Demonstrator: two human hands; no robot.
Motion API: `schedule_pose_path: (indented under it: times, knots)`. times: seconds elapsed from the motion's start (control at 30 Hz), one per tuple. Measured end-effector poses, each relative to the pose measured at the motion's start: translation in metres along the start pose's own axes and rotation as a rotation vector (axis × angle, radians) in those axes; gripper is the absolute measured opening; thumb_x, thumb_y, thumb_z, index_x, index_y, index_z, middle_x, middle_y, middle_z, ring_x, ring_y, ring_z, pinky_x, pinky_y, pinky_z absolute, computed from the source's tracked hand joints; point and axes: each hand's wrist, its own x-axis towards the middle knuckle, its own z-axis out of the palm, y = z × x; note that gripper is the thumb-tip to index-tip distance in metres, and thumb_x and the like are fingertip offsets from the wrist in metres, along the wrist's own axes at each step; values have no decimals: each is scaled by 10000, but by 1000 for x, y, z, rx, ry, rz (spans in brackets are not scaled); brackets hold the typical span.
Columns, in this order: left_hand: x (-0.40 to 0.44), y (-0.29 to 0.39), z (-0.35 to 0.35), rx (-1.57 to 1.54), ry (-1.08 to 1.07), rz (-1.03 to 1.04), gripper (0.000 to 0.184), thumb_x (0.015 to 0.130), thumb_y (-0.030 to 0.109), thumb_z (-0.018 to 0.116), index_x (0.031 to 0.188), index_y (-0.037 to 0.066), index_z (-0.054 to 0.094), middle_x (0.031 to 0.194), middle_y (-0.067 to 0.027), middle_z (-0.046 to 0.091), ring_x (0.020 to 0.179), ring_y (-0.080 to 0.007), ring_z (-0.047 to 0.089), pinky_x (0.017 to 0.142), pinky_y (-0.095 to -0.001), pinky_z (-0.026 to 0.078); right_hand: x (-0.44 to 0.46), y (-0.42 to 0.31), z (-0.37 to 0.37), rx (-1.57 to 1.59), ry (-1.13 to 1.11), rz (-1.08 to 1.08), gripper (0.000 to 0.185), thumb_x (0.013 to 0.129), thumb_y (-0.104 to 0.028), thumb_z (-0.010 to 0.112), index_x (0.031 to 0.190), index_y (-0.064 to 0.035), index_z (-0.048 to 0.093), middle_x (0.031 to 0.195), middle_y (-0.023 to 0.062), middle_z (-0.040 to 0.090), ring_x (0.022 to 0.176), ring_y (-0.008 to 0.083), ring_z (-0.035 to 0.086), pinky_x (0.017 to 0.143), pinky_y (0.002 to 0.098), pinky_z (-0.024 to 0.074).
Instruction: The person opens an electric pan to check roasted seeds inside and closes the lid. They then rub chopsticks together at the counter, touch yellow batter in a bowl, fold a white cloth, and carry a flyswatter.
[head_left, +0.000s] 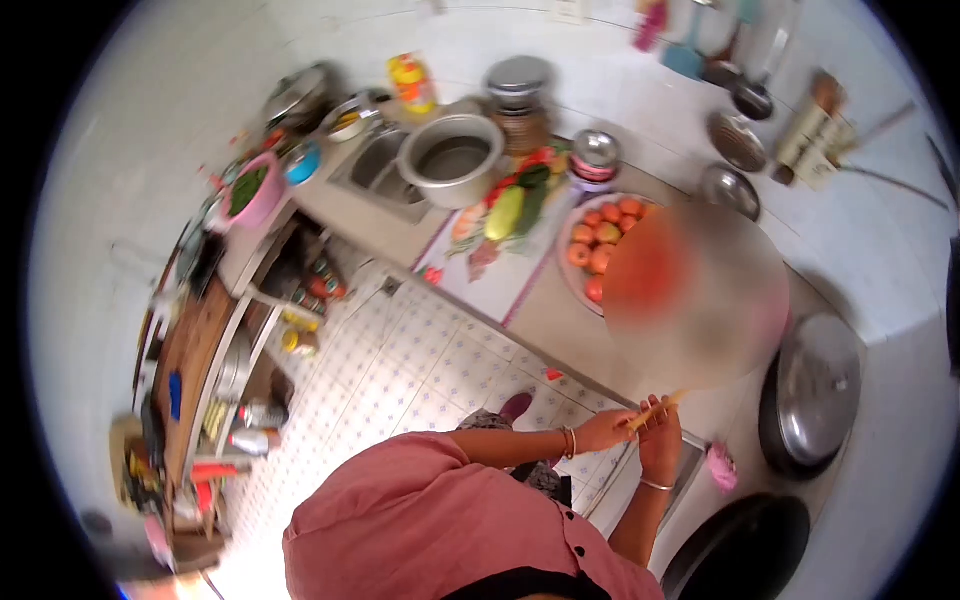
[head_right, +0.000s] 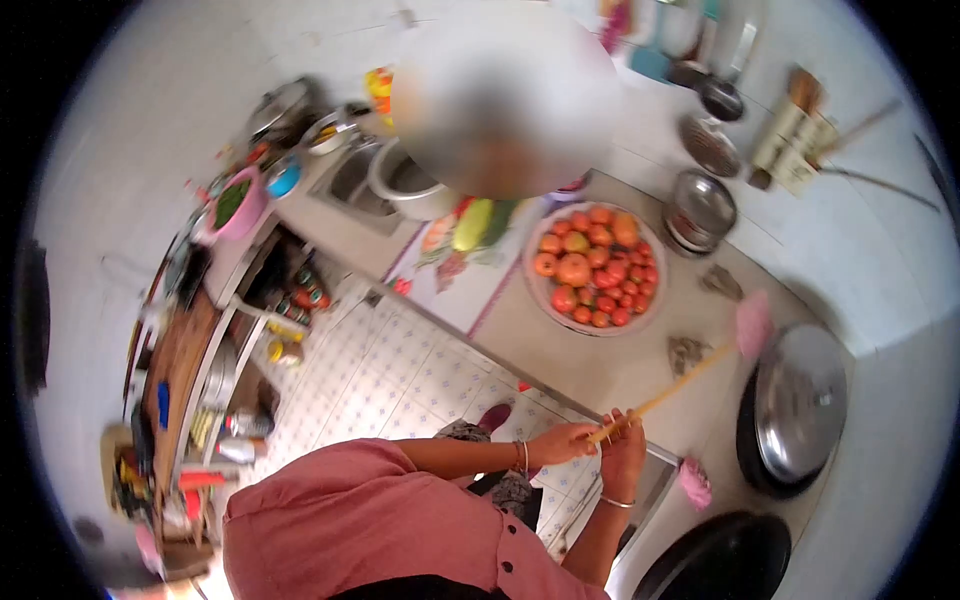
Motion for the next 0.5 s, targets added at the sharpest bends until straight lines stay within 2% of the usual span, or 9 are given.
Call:
schedule_pose_path:
  times: [0.07,0.1,0.13,0.2,0.23,0.37,0.4,0.47,0.5]
  knots:
    - [-21,-5,7,74,129,84,212,822,148,526,985,14,512,864,-113,600,773,-193,579,677,-300,454,14,22,-3,142,-132,1,184,903,-250,497,985,-86,499,753,6,516,716,117,497,662,277,435]
    - [-32,-5,4,153,191,161,203,814,140,520,977,18,513,847,-138,587,753,-231,572,678,-319,450,3,26,14,239,-56,26,157,911,-246,481,935,-91,489,659,-25,437,587,102,417,594,276,416]
    - [-46,4,-4,147,269,149,203,814,140,520,977,18,513,847,-138,587,753,-231,572,678,-319,450,-7,30,26,205,-106,77,157,911,-246,481,935,-91,489,659,-25,437,587,102,417,594,276,416]
    - [-77,22,-25,262,196,205,220,809,124,503,1012,43,530,836,-167,558,780,-294,556,718,-349,441,-24,41,46,363,-262,13,197,928,-294,455,894,-104,488,632,-22,451,534,100,426,552,250,432]
    - [-88,18,-34,289,191,223,257,834,146,506,1077,67,539,876,-153,561,835,-275,550,765,-344,433,-35,44,65,414,-259,38,220,940,-311,429,885,-103,473,587,-27,395,488,83,380,507,236,414]
    - [-151,8,-66,194,451,415,293,884,226,510,1114,46,526,1004,-98,562,922,-225,542,823,-337,432,-77,69,133,250,-372,-17,234,946,-333,407,890,-111,452,534,-32,301,445,68,278,464,227,292]
    - [-168,7,-77,198,497,422,293,884,226,510,1114,46,526,1004,-98,562,922,-225,542,823,-337,432,-92,74,154,231,-410,4,234,946,-333,407,890,-111,452,534,-32,301,445,68,278,464,227,292]
    - [-207,4,-97,4,605,263,323,915,275,469,1136,44,512,1021,-77,557,962,-196,542,842,-338,436,-120,93,191,52,-547,-177,242,950,-341,388,917,-106,436,532,-33,301,442,64,258,471,226,272]
    - [-224,-7,-109,1,644,272,323,915,275,469,1136,44,512,1021,-77,557,962,-196,542,842,-338,436,-124,107,206,-21,-615,-239,255,951,-355,376,940,-104,422,533,-33,298,448,56,244,477,227,254]
